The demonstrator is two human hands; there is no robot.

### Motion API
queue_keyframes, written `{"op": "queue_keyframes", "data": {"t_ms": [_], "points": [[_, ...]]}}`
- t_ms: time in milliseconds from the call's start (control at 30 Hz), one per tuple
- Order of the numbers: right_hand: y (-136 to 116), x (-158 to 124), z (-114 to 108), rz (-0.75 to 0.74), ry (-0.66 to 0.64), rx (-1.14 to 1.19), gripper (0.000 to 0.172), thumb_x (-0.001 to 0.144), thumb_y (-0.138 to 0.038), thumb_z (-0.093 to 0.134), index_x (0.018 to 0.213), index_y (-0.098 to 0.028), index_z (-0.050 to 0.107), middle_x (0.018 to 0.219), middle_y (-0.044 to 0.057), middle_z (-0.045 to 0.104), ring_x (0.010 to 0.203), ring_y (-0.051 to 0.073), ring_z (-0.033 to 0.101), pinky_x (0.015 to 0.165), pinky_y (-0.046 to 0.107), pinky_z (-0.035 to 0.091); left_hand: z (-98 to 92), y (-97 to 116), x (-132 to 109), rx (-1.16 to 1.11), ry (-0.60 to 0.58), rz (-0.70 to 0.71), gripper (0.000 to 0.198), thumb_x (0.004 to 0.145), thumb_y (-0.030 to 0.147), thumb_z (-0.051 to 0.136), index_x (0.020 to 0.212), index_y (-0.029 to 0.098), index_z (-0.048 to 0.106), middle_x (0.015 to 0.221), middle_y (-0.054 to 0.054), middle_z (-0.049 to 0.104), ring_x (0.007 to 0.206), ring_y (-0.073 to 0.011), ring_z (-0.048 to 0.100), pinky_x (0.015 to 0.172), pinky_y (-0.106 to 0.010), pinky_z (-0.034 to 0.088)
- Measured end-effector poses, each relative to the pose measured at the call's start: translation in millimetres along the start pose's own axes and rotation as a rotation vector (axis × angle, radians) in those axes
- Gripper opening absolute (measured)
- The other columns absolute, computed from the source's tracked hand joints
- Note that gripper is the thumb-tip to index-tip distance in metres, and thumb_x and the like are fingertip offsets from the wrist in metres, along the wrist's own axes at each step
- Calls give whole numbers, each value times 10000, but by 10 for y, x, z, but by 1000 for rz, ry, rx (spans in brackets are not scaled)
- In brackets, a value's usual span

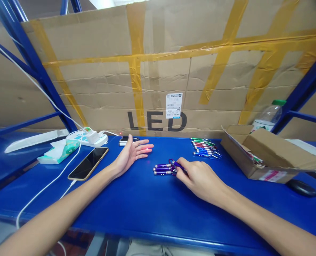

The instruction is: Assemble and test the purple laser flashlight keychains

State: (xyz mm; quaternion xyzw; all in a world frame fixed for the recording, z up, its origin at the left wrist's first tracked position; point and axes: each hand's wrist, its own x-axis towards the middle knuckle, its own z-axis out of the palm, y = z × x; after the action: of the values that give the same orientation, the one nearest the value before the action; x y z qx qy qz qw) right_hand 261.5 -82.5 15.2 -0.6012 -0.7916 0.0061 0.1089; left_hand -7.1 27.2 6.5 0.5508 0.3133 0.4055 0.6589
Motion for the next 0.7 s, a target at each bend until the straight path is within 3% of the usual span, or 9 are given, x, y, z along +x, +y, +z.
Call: {"op": "queue_keyframes", "data": {"t_ms": [267, 567, 700], "points": [[32, 59, -55, 255, 80, 24, 244, 1117, -326, 415, 1113, -218, 634, 807, 63, 764, 746, 266, 731, 609, 316, 224, -89, -47, 23, 31, -77, 15, 865, 1027, 817, 270, 1481, 181, 640, 1567, -179, 614, 1471, -389, 544, 1212, -525, 399], [44, 53, -52, 295, 90, 52, 235, 1117, -347, 391, 1104, -228, 594, 783, 61, 753, 710, 273, 713, 609, 318, 234, -57, -14, 10, 17, -30, 21, 848, 1033, 809, 267, 1482, 183, 622, 1555, -182, 624, 1433, -382, 575, 1181, -520, 423], [77, 74, -71, 325, 135, 203, 234, 1114, -370, 340, 1056, -246, 530, 804, 53, 736, 719, 263, 700, 615, 311, 267, -49, -10, 0, 29, -39, 20, 838, 1035, 805, 277, 1489, 187, 615, 1553, -182, 625, 1431, -380, 577, 1178, -515, 426]]}}
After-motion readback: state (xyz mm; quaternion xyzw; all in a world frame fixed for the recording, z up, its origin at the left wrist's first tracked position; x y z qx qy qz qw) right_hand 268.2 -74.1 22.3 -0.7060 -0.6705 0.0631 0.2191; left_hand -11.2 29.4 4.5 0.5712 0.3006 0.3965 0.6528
